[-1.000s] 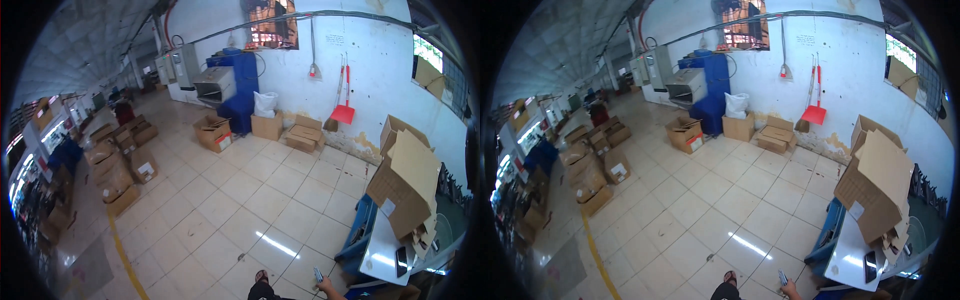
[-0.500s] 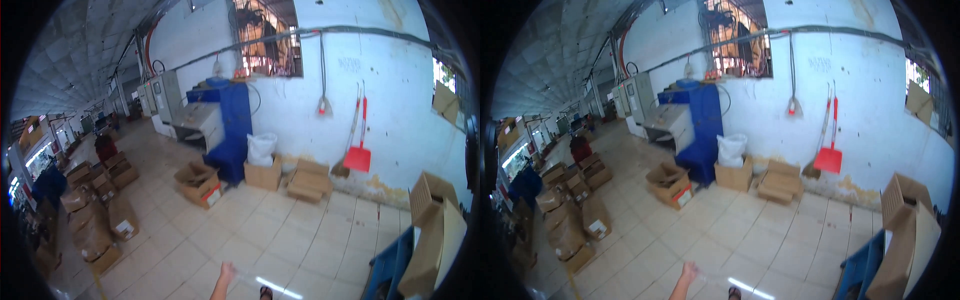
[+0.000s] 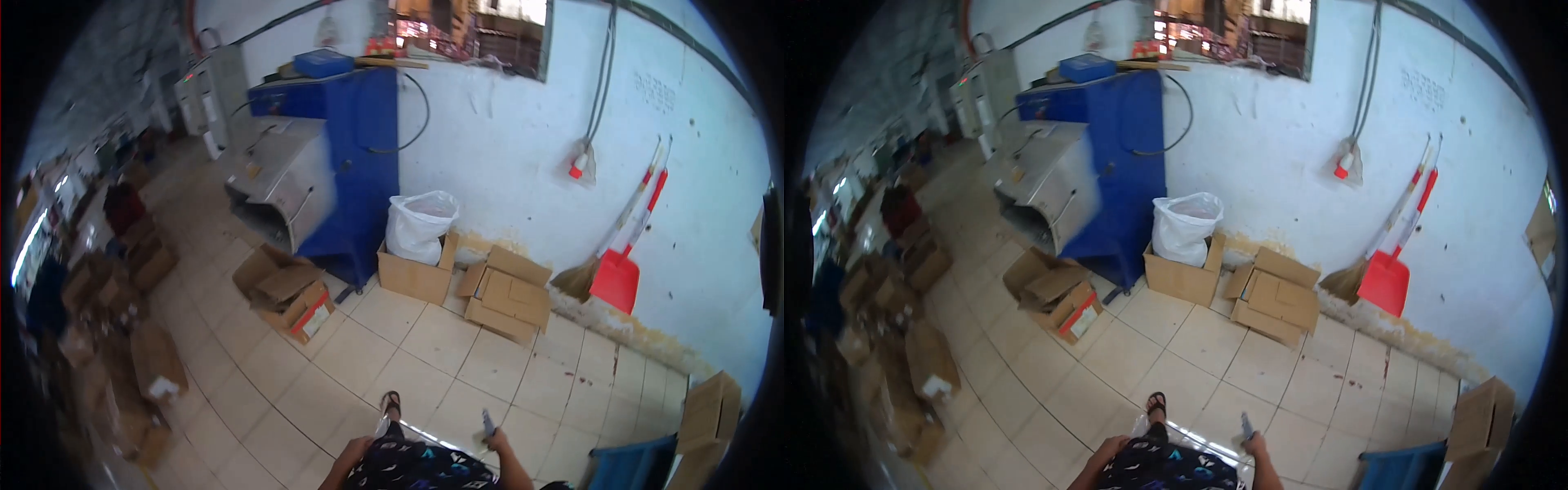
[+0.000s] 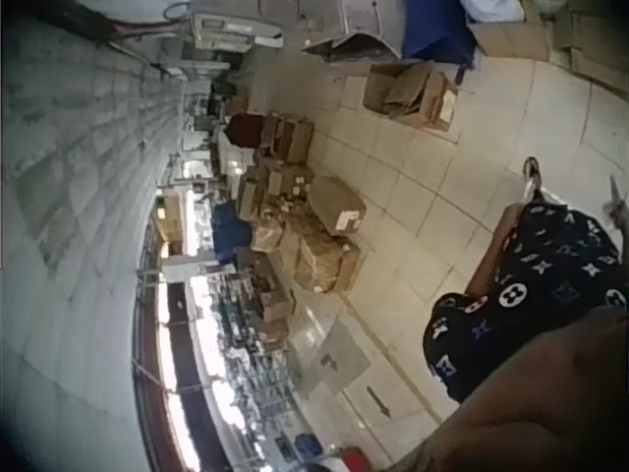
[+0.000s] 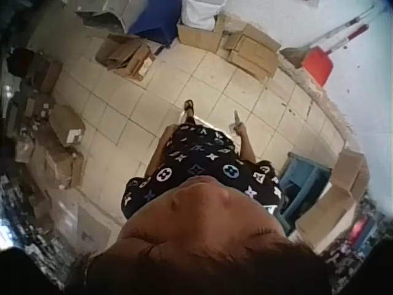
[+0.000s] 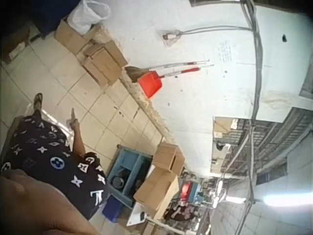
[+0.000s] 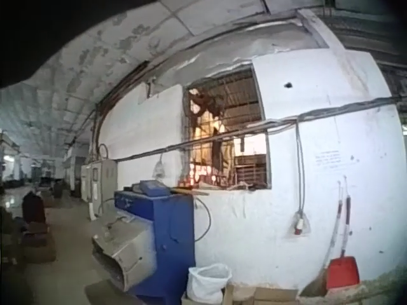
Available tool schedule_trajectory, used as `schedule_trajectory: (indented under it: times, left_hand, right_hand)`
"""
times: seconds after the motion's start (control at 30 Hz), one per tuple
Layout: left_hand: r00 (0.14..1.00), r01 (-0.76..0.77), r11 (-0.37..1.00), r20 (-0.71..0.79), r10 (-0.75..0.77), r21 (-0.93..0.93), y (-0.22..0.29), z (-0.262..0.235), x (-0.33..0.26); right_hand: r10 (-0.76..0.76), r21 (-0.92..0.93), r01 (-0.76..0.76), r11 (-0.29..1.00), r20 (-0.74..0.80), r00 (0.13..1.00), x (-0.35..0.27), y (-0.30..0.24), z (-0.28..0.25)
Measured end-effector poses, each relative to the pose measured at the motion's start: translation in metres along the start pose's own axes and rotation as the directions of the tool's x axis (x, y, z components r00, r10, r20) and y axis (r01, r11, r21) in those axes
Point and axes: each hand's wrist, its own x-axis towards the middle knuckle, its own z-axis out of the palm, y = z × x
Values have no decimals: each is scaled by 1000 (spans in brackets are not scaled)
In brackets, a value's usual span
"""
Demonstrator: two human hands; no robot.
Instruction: Prepare and use a tape dispenser to seal cardboard boxes in a manufacturing environment.
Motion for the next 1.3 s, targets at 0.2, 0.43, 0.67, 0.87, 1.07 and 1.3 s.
schedule_trajectory:
  times: [0.2, 0.43, 0.67, 0.87, 1.07, 1.3]
  left_hand:
    - [951, -116, 958, 308, 31, 263, 114, -196, 285]
    - [110, -444, 722, -768, 631, 530, 497, -442, 510]
    - [847, -478, 877, -242, 473, 41, 383, -383, 784]
    - [900, -400, 857, 318, 299, 325, 236, -337, 877]
    - [874, -480, 868, -7, 485, 125, 266, -333, 932]
    - [360, -295, 786, 699, 618, -543, 414, -294, 709]
  right_hand:
    - [138, 81, -128, 988, -146, 980, 33, -149, -42]
    - [412, 472, -388, 792, 56, 909, 38, -185, 0]
    - [385, 454, -443, 773, 220, 897, 100, -231, -39]
    - [507, 755, -346, 557, 21, 862, 154, -343, -79]
    - [536, 889, 140, 435, -381, 754, 99, -517, -176]
    - [633, 791, 582, 187, -550, 545, -39, -638, -154]
